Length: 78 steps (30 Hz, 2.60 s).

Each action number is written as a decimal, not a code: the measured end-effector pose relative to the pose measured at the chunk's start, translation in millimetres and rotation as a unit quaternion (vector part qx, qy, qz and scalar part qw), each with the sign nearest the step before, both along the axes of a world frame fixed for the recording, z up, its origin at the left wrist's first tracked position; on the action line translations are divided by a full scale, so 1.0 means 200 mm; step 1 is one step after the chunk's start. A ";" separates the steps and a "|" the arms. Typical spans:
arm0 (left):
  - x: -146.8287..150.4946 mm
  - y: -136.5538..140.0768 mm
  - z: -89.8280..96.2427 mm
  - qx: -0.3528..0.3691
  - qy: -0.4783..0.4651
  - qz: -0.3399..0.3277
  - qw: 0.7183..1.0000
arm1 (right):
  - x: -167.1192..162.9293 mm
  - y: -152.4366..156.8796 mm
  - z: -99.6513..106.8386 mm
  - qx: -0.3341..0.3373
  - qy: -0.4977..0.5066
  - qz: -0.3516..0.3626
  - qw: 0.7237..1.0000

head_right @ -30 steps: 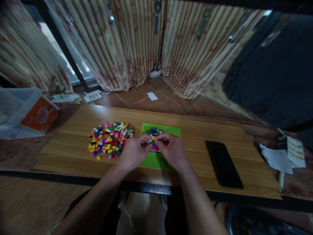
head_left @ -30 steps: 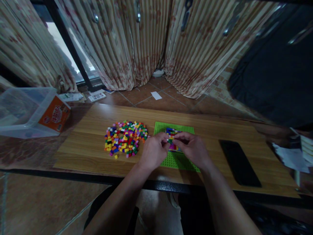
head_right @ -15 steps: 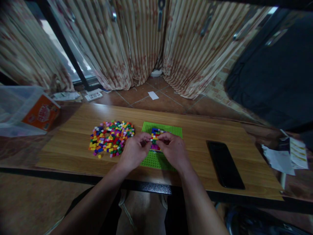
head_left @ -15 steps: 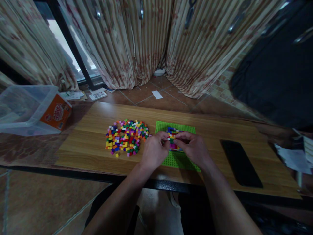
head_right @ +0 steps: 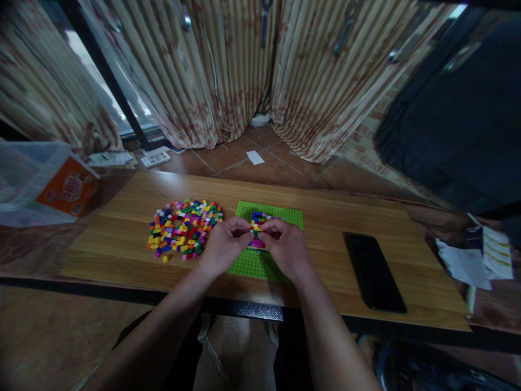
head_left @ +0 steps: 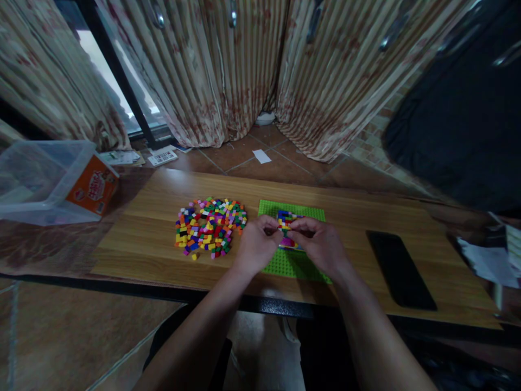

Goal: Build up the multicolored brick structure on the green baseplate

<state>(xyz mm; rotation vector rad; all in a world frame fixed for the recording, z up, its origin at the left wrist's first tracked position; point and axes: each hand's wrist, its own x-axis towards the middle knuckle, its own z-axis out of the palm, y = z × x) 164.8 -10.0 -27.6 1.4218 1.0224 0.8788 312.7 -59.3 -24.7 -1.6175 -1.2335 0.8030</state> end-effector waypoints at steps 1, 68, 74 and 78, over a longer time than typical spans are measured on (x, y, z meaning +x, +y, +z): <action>0.00 0.00 0.00 -0.008 -0.005 0.002 1.000 | 0.00 0.00 0.00 0.000 0.002 0.000 1.000; -0.37 0.22 0.11 -0.076 -0.180 0.209 0.958 | -0.59 0.08 -0.08 0.035 -0.283 0.182 0.941; -0.36 0.22 0.11 -0.078 -0.160 0.200 0.963 | -0.58 0.08 -0.11 0.040 -0.258 0.159 0.952; -0.35 0.22 0.11 -0.074 -0.158 0.195 0.965 | -0.57 0.08 -0.11 0.042 -0.251 0.167 0.952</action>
